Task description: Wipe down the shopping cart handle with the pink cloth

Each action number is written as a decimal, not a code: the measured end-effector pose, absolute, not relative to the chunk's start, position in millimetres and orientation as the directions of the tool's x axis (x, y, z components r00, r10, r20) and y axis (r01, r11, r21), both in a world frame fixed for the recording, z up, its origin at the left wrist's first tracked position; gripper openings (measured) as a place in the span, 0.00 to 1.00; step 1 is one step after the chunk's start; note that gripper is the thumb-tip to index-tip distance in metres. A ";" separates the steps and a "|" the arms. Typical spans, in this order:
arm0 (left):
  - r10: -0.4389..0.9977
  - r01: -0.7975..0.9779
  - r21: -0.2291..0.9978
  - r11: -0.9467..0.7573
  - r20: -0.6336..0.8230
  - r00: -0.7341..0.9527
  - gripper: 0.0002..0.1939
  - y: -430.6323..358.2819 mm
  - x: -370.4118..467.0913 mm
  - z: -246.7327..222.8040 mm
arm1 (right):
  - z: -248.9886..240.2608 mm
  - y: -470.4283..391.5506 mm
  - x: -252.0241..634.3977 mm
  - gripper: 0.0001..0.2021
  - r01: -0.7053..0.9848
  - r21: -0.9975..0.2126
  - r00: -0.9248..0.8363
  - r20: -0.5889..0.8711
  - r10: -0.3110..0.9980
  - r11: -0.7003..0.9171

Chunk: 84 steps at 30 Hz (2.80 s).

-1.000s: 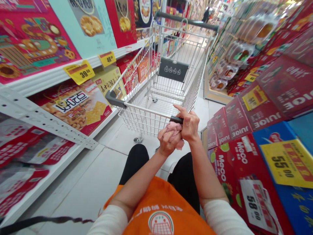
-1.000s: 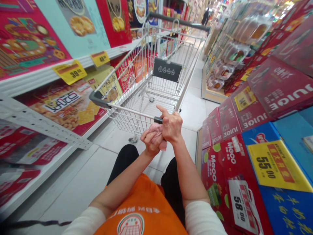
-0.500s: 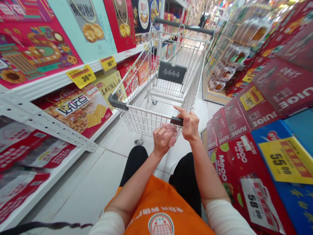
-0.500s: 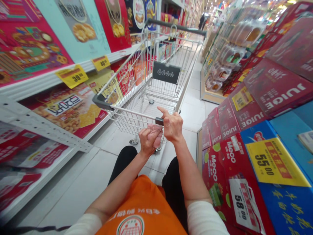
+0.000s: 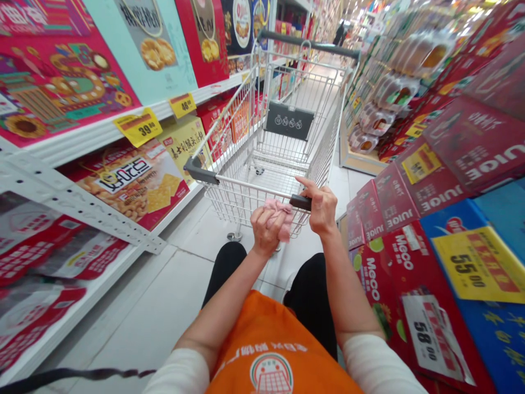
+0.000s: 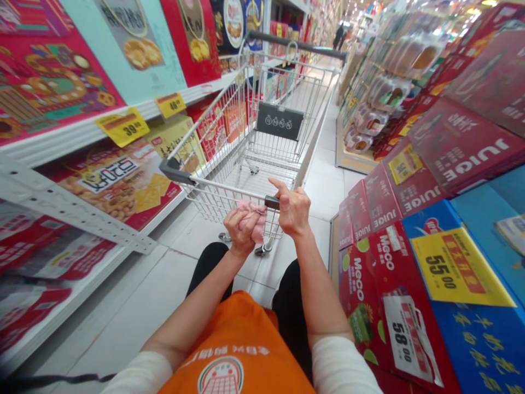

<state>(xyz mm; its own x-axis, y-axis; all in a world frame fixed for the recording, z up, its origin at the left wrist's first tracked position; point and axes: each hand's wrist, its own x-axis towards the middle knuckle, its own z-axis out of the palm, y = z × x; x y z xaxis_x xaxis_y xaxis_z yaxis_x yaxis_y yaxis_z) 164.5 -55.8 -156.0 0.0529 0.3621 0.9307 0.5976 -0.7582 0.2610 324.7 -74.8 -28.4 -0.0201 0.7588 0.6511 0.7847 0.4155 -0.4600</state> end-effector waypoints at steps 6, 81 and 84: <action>0.461 0.701 0.233 -0.674 0.874 0.153 0.07 -42.0 163.3 -178.7 | -27.5 -77.0 324.9 0.40 0.775 -0.481 0.002 0.651 0.759 0.410; 0.516 0.720 0.575 -0.389 0.783 -0.347 0.18 7.9 63.6 -160.3 | -37.8 -83.7 353.7 0.37 0.796 -0.472 0.074 0.698 0.712 0.380; 0.572 0.670 0.661 -0.338 0.710 -0.411 0.13 -9.1 97.2 -177.0 | -36.3 -82.8 351.6 0.38 0.793 -0.485 0.097 0.697 0.711 0.368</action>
<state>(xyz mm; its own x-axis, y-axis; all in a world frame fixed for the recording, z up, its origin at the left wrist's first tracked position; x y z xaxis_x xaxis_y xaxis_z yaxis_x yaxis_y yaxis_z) 97.2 -9.1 -177.0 -0.4114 0.5721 0.7095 0.6702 -0.3378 0.6609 351.6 -82.8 -36.3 0.0966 0.7106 0.6969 0.7929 0.3682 -0.4855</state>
